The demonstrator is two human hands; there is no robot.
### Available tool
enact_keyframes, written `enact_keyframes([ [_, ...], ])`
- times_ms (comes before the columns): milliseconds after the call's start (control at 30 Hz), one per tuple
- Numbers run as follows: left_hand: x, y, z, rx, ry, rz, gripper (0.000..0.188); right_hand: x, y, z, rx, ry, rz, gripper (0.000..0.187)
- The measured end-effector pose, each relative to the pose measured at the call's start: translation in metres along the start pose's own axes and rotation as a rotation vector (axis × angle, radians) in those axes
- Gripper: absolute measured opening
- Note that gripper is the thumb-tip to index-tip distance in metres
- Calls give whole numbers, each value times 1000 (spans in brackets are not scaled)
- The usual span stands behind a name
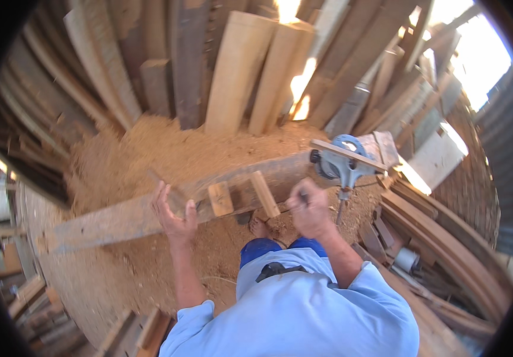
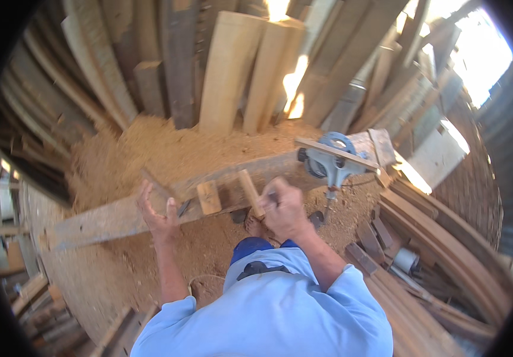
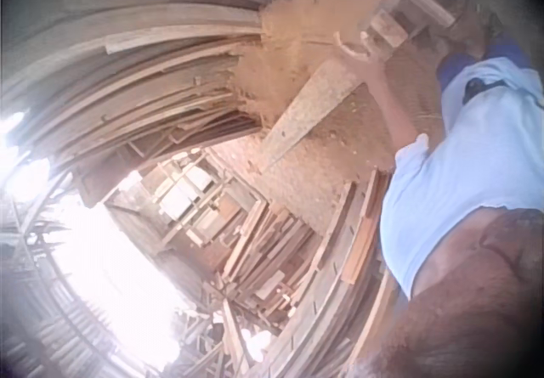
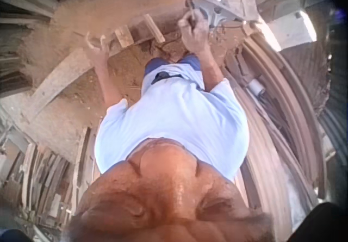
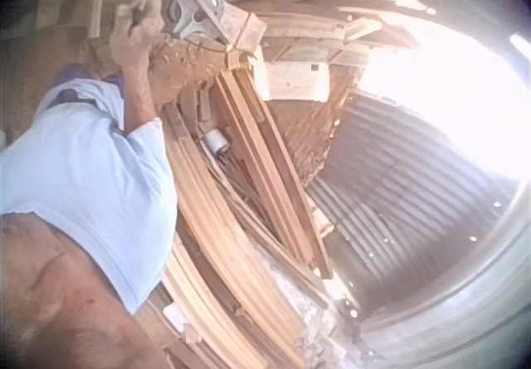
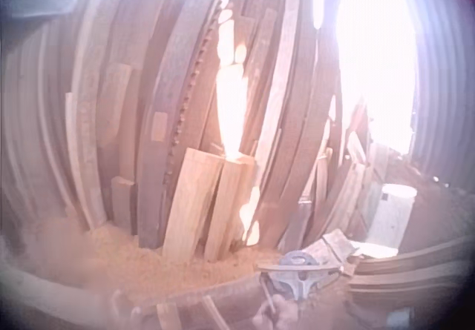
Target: The person adjusts a router tool and uses pliers to pull out a metal pin from a small wooden block, then retrieves another wooden piece from a stack.
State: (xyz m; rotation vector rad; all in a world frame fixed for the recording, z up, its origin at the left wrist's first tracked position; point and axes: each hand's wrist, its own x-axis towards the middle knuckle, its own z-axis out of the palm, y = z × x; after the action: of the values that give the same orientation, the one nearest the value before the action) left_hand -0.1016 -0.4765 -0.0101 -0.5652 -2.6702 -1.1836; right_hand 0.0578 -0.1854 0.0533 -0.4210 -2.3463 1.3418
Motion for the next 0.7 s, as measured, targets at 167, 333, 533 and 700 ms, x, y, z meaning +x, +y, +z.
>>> enact_keyframes([
  [167,-8,-34,99,349,-483,-322,86,15,17,-150,-199,606,64,22],
  [333,-50,-50,173,547,-643,-443,96,-4,146,-271,-661,401,565,36],
  [533,-64,-52,187,581,-564,-400,101,-34,317,-328,-756,82,748,30],
  [700,-61,-57,184,625,-578,-397,98,3,351,-296,-628,96,840,37],
])
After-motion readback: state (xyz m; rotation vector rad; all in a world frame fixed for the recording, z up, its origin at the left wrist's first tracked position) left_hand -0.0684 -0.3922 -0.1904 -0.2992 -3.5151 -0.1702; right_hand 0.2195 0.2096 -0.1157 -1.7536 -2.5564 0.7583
